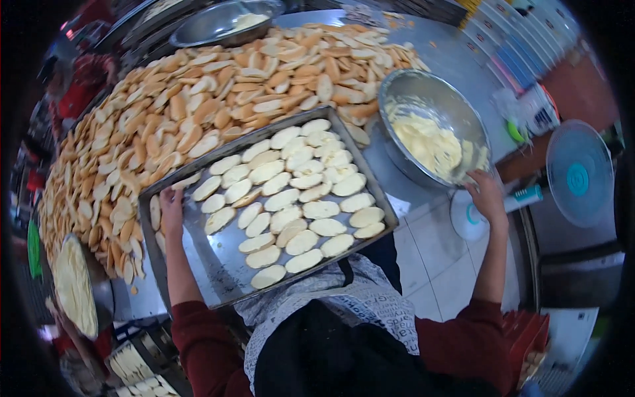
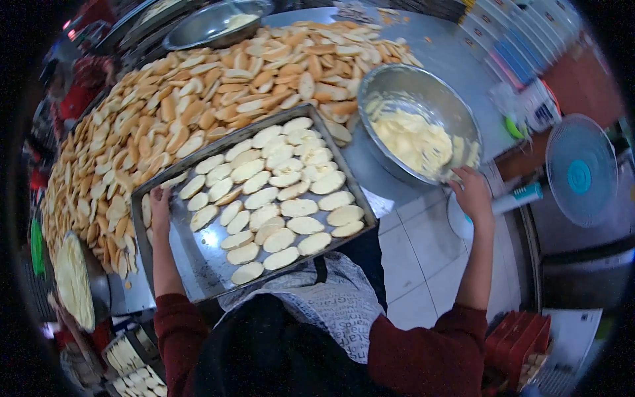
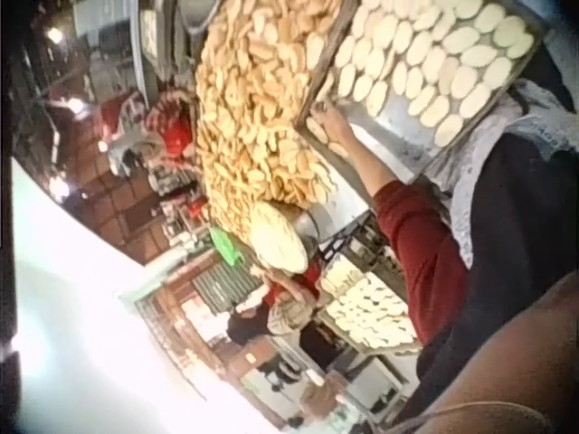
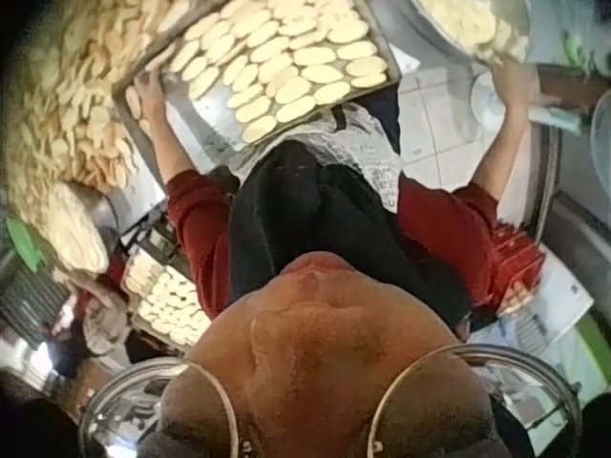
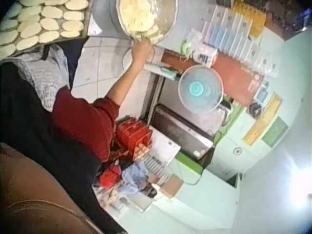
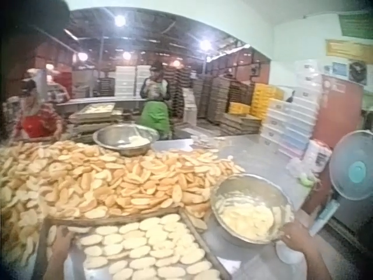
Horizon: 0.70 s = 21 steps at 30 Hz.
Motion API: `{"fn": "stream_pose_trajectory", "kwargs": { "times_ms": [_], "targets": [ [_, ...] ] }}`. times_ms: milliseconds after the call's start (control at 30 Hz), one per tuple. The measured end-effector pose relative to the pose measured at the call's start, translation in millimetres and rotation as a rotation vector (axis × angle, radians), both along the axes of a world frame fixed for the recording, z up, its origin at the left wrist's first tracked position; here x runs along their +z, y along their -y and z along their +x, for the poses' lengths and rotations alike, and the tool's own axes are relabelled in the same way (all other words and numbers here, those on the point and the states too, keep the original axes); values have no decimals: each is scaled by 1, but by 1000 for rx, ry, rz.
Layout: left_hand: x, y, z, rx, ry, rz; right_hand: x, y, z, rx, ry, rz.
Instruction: Spreading cream or butter onto slices of bread and arranging them on metal baking trays.
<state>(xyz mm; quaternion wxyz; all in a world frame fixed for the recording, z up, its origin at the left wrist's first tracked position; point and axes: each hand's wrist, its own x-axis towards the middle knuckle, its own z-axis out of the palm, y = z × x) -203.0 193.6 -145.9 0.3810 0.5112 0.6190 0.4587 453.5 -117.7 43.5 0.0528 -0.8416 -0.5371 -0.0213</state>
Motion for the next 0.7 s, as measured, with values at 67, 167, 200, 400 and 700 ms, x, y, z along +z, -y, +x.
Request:
{"fn": "stream_pose_trajectory", "kwargs": {
  "times_ms": [67, 167, 200, 400, 700],
  "targets": [
    [-6, -6, -2, 38, 219, -91, 1, -4, 1, -24, -8, -26],
    [-24, -21, -10, 67, 432, -158, 12, -10, -6, -103, 28, -41],
    [-27, -24, -11, 108, 522, -202, 11, -8, -1, -120, 24, -41],
    [-22, -25, 10, 160, 637, -226, 7, -6, 7, -63, -48, -135],
    [-2, 2, 0, 287, 618, 26, 43, -21, 1, -45, 191, -50]
  ]
}}
